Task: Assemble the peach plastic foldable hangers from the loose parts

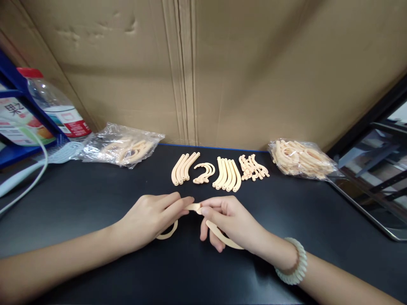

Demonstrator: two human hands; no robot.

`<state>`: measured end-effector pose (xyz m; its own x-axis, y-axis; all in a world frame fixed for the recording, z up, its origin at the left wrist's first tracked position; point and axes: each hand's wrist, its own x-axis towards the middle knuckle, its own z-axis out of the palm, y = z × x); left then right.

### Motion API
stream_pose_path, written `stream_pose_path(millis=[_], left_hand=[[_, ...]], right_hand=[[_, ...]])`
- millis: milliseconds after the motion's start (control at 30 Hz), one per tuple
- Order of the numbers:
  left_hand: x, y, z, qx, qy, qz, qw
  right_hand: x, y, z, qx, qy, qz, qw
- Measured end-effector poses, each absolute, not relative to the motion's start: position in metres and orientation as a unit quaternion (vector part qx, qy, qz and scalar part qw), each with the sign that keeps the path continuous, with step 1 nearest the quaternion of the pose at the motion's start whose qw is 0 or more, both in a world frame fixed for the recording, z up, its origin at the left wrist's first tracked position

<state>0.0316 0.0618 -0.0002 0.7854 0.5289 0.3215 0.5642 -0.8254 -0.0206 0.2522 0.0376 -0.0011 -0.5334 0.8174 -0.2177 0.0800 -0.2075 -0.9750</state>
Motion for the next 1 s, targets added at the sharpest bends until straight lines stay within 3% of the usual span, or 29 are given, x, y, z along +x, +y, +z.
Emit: stream_pose_path(millis=[233,467,667,833,1000], left_hand=[[0.037,0.051,0.006,-0.958,-0.267,-0.082,0.064],[0.038,0.046,0.005,-0.954,-0.288,-0.078,0.026],[0.037,0.045,0.002,-0.935,-0.311,-0.15,-0.081],[0.038,0.048,0.008,-0.88,-0.372,-0.199,-0.218],[0.032,0.055,0.02,-0.807,-0.426,-0.278,-0.301]], right_hand=[[0.249,0.031,0.003,-0.432,-0.578,0.652,0.235],[0.245,0.021,-0.002,-0.476,-0.669,0.504,0.268],[0.249,0.017,-0.005,-0.446,-0.767,0.363,0.284],[0.252,0.017,-0.005,-0.38,-0.859,0.14,0.311],[0.263,0.033,0.016,-0.4,-0.803,0.133,0.421]])
